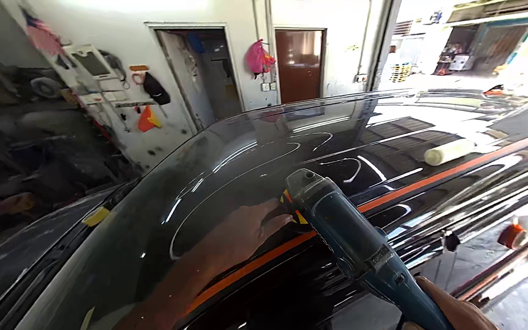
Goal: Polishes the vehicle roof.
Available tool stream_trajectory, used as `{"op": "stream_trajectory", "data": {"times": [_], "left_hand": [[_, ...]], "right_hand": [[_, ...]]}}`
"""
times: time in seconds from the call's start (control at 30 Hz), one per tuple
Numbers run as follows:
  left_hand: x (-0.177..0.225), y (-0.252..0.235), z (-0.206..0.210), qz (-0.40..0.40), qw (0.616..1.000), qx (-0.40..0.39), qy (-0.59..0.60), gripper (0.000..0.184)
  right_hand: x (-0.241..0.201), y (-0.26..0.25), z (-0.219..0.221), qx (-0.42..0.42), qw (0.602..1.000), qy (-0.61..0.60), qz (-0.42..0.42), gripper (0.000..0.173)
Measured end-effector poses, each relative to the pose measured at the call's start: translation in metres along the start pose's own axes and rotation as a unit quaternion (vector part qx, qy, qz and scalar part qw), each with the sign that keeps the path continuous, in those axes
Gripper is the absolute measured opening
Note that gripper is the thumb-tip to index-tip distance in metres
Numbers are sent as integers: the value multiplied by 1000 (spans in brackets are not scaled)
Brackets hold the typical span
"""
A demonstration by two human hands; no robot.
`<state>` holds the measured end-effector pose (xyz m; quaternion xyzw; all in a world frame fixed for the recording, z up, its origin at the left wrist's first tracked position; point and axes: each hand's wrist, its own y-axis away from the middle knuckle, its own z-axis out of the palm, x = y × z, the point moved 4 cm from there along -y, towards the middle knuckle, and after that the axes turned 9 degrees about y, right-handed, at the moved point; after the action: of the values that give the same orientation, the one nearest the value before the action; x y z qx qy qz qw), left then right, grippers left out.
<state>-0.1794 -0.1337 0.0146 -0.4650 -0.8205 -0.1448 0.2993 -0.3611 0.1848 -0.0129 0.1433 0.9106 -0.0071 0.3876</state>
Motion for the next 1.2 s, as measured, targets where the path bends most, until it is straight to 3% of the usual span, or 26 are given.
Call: {"op": "stream_trajectory", "data": {"times": [0.1, 0.53, 0.87, 1.2], "left_hand": [[24, -33, 10, 23, 999, -23, -5, 41], [111, -166, 50, 93, 990, -90, -62, 54], [150, -218, 69, 79, 986, -130, -71, 65], [175, -248, 89, 100, 982, -144, -74, 61]], "right_hand": [[19, 5, -17, 19, 1000, -20, 10, 44], [103, -3, -81, 98, 986, -124, 62, 43], [138, -9, -110, 128, 978, -142, 79, 52], [152, -2, -131, 159, 972, -145, 97, 45]]}}
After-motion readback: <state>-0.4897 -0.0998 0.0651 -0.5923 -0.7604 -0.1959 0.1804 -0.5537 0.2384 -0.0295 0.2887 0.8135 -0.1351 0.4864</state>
